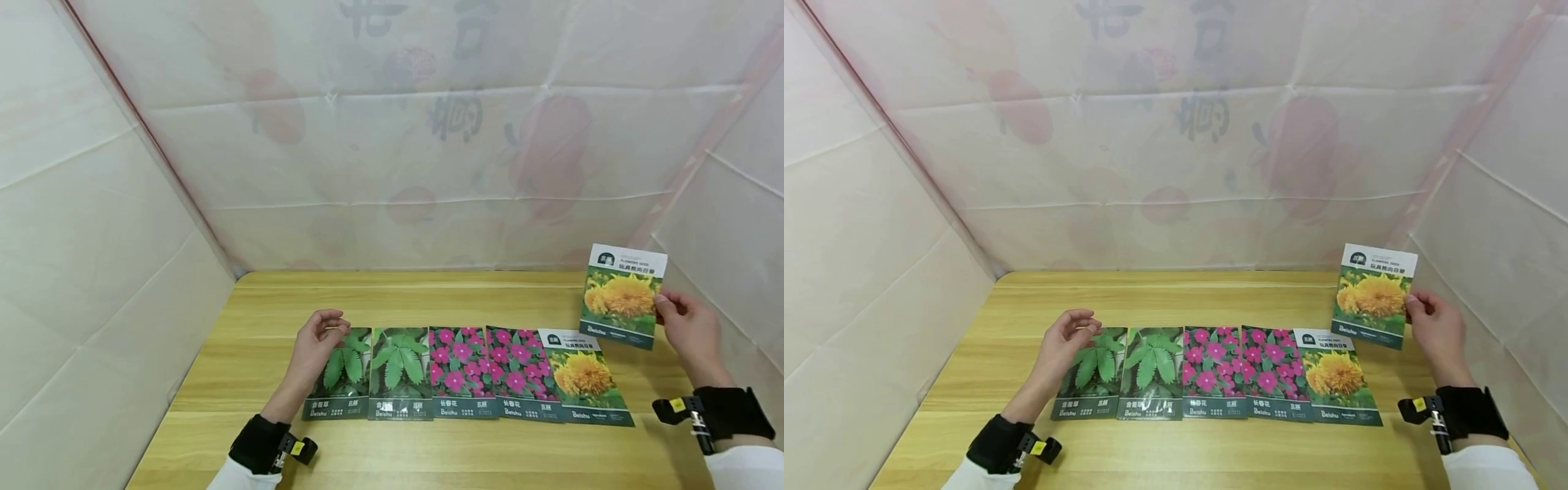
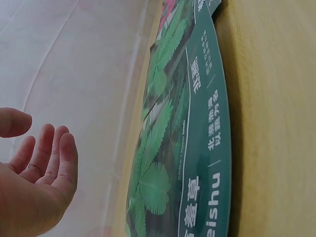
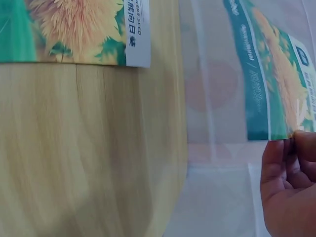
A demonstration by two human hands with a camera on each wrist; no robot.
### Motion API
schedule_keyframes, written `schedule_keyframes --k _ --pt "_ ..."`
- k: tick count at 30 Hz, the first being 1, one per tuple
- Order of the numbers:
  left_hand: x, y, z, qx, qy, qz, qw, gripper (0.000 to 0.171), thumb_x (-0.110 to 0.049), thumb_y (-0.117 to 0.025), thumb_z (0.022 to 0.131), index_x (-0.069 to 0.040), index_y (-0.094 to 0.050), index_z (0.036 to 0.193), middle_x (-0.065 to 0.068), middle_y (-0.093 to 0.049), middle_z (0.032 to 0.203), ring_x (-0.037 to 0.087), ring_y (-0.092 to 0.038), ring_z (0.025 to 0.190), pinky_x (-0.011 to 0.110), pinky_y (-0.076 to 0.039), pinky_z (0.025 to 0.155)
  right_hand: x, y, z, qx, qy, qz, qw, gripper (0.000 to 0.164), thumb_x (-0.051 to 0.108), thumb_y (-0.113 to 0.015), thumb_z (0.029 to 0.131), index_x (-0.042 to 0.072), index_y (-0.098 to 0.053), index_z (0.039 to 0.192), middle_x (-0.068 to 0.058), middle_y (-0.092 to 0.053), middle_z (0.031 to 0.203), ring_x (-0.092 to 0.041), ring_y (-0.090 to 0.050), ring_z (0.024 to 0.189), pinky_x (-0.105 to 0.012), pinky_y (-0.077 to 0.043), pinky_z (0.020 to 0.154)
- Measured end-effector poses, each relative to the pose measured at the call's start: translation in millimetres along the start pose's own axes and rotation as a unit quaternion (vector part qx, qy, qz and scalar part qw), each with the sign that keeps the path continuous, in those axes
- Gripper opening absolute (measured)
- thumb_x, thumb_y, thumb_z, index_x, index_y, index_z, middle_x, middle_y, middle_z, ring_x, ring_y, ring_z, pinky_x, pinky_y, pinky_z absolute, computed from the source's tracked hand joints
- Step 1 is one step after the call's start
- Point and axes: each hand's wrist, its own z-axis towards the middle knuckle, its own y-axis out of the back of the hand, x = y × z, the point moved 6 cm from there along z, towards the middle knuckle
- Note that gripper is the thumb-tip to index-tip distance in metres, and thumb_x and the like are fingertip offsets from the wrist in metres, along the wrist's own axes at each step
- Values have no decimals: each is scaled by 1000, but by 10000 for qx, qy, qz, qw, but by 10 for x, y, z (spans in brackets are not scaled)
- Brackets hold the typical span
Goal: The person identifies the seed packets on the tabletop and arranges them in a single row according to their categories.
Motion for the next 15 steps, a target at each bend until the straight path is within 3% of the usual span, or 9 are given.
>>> schedule_keyframes --k 2,3,7,9,11,15 --pt "2 1 3 -3 3 4 10000 75 -60 -67 95 -6 -50 144 12 -61 126 23 -65 116 34 -58 93 -42 34 -13 143 89 -109 9998 58 38 -40 112 -12 -48 141 -6 -56 105 1 -51 79 -14 -47 61" --pt "104 20 25 -77 123 105 9998 85 -69 -67 89 -8 -49 145 11 -61 127 22 -65 117 34 -59 92 -68 51 -20 211 129 -171 9995 57 38 -40 112 -12 -50 138 -6 -57 102 -3 -50 79 -17 -46 60" --pt "149 29 33 -159 192 60 9997 93 -74 -69 83 -8 -50 145 12 -61 127 24 -64 117 35 -59 93 -178 101 -61 487 288 -449 9974 51 36 -40 113 -11 -54 124 -6 -55 95 -17 -44 78 -24 -39 57" --pt "149 28 26 -185 182 76 9996 92 -74 -69 83 -8 -50 144 11 -62 127 22 -65 116 34 -59 92 -240 113 -81 624 307 -550 9961 51 35 -40 113 -13 -54 122 -7 -54 93 -17 -43 76 -26 -37 57" --pt "108 16 11 -123 52 92 9999 83 -66 -68 90 -6 -50 144 10 -62 125 21 -65 114 33 -59 90 -303 118 -97 743 309 -606 9949 51 32 -40 113 -16 -53 123 -13 -56 95 -13 -42 75 -25 -38 57" --pt "-270 -71 -81 -140 252 148 9995 48 -29 -64 106 -1 -50 142 16 -62 124 27 -65 114 43 -58 94 -441 120 -114 1042 221 -773 9913 56 28 -40 114 -24 -47 132 -36 -58 110 4 -44 74 -19 -45 57"
